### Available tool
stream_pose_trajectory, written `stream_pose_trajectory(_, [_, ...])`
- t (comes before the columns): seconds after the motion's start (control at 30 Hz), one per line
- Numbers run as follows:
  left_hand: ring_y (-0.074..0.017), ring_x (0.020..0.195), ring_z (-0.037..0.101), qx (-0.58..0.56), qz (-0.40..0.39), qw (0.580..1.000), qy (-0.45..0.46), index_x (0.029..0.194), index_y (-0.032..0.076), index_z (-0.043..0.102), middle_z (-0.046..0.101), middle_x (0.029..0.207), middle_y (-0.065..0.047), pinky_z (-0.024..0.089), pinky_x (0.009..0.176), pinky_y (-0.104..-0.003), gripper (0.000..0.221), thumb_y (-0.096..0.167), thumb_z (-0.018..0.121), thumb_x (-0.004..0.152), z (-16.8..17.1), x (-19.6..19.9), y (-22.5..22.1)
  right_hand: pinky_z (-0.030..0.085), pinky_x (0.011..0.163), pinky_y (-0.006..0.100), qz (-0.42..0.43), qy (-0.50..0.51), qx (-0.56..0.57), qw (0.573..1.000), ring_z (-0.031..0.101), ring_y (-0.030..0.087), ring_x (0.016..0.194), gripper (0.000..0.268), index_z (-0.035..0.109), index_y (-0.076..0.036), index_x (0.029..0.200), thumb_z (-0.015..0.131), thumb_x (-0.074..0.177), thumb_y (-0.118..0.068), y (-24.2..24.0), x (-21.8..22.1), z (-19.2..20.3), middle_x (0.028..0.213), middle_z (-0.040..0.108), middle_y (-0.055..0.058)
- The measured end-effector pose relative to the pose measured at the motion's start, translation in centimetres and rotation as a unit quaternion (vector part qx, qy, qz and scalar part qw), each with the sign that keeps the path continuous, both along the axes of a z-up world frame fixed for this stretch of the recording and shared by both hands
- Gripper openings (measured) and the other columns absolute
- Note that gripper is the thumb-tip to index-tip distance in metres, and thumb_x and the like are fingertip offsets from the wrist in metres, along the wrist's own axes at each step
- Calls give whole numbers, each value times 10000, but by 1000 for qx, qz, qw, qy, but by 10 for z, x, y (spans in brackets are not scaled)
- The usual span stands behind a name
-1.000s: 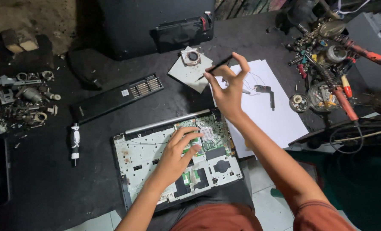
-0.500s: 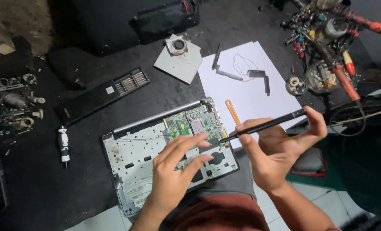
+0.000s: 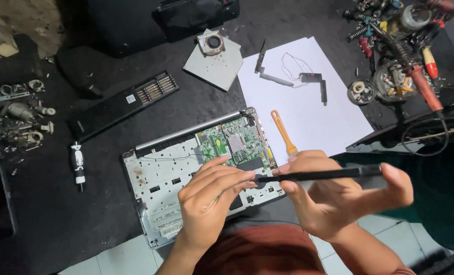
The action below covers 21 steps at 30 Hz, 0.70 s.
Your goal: Removing the motherboard from a laptop by disconnecting internal cables and lifting the component out of the chassis.
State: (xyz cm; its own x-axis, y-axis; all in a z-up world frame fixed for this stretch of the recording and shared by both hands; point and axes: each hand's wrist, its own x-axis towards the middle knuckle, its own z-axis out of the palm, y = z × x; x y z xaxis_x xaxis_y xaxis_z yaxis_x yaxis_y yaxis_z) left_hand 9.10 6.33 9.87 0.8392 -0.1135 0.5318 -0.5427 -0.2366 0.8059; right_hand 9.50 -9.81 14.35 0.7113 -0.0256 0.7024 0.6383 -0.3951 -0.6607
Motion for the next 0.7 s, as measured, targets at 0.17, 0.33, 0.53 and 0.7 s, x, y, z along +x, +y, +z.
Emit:
stream_pose_trajectory(0.17, [-201, 862, 755, 3, -4, 1000, 5, 1024, 36, 739, 773, 901, -63, 594, 1034, -483, 179, -23, 778, 859, 2, 1, 1, 579, 710, 458, 5, -33, 8, 999, 633, 318, 536, 796, 121, -247, 1337, 634, 828, 88, -6, -1, -18, 738, 654, 251])
stream_pose_trajectory(0.33, [-207, 866, 751, -6, -3, 1000, 14, 1034, 41, 738, 766, 914, -76, 600, 1037, -494, 222, -42, 800, 837, -1, 0, 0, 570, 712, 432, 14, -8, -16, 1000, 580, 314, 574, 819, 107, -245, 1375, 657, 858, 73, -12, -9, -31, 804, 672, 227])
stream_pose_trajectory(0.53, [-212, 891, 762, -25, -6, 999, 24, 1022, 30, 741, 778, 968, -64, 603, 1041, -495, 220, -56, 805, 830, -5, -1, -2, 595, 770, 454, 14, -10, -2, 1000, 629, 320, 608, 833, 105, -239, 1393, 654, 857, 87, -9, -6, -31, 822, 675, 230])
stream_pose_trajectory(0.7, [-195, 851, 764, -50, -7, 998, 41, 1007, 46, 746, 781, 939, -41, 593, 992, -430, 170, -32, 783, 860, -10, 1, -5, 676, 779, 496, 25, -20, 26, 999, 732, 350, 649, 822, 99, -239, 1388, 628, 868, 115, -5, -2, -31, 830, 670, 259])
